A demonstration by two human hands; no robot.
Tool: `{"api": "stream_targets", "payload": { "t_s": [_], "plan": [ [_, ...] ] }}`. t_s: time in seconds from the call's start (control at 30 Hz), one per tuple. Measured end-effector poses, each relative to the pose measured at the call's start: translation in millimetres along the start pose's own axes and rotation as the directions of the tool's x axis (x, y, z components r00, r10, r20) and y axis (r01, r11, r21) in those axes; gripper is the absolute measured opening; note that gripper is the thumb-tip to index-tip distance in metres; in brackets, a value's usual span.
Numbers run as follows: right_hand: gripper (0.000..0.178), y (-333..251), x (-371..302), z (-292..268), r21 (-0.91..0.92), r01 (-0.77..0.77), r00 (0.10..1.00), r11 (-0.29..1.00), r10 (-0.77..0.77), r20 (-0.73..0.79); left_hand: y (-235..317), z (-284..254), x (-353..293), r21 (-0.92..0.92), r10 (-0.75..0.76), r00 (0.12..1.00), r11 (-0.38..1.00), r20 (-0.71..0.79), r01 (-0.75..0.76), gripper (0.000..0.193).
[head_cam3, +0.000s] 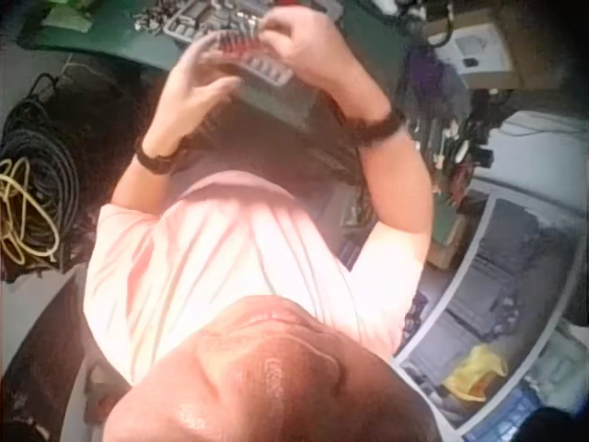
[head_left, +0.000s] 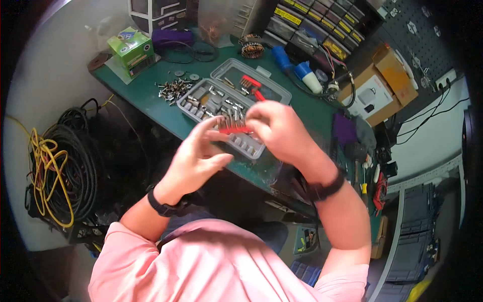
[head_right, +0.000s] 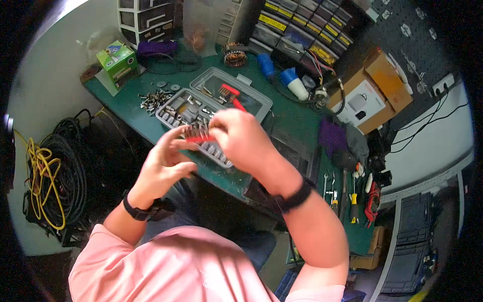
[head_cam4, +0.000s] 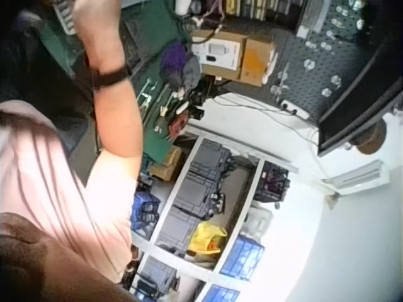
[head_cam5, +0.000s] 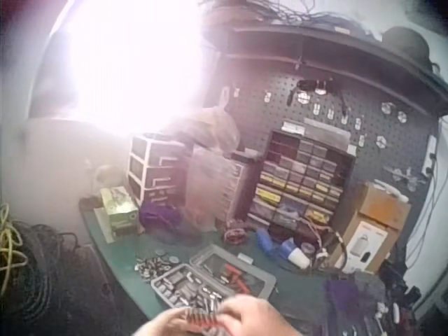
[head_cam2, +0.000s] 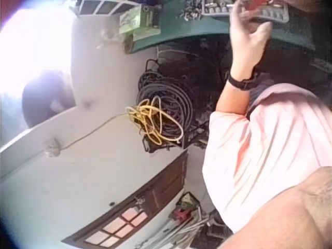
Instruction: The person selects a socket from a tool kit and attaches it to a yellow-handled ratchet. They then use the ratchet to tighten a screw on a small electronic component mounted on a black plastic casing. The person handles the casing and the tool throughout the process.
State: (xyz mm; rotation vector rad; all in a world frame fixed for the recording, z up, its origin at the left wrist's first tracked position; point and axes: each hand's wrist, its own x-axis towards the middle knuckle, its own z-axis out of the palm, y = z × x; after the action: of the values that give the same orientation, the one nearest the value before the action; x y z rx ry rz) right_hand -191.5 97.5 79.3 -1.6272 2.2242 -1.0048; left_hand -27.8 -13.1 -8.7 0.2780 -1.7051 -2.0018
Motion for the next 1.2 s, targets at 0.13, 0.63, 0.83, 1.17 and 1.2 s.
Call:
{"api": "stream_targets", "payload": {
  "t_s": [0.13, 0.63, 0.83, 1.17, 1.2],
  "plan": [
    [0.015, 31.6, 83.1, 28.3, -0.148, 0.072, 0.997, 0.986, -0.068, 0.028, -15.4, -48.8, -8.8, 0.12, 0.063, 0.981, 0.992, -0.183, -0.041, 0.045],
    [0.015, 67.7, 176.7, 45.5, -0.056, -0.254, 0.841, 0.966, 0.249, 0.48, -33.1, -103.8, -28.7, 0.115, -0.141, 0.985, 0.982, -0.095, 0.152, 0.017],
    [0.016, 80.6, 179.4, 61.0, -0.177, 0.098, 0.912, 0.979, -0.017, 0.409, -38.3, -105.6, -27.7, 0.194, -0.132, 0.987, 0.97, -0.096, 0.148, 0.017],
    [0.024, 75.0, 130.0, 64.5, -0.458, 0.267, 0.953, 0.848, -0.16, 0.259, -39.5, -98.3, -24.4, 0.339, -0.036, 0.994, 0.938, -0.1, 0.068, 0.015],
    [0.026, 70.5, 124.7, 59.1, -0.456, 0.237, 0.956, 0.858, -0.123, 0.266, -38.5, -96.4, -23.3, 0.378, -0.016, 0.996, 0.924, -0.089, 0.049, 0.014]
  ]
}}
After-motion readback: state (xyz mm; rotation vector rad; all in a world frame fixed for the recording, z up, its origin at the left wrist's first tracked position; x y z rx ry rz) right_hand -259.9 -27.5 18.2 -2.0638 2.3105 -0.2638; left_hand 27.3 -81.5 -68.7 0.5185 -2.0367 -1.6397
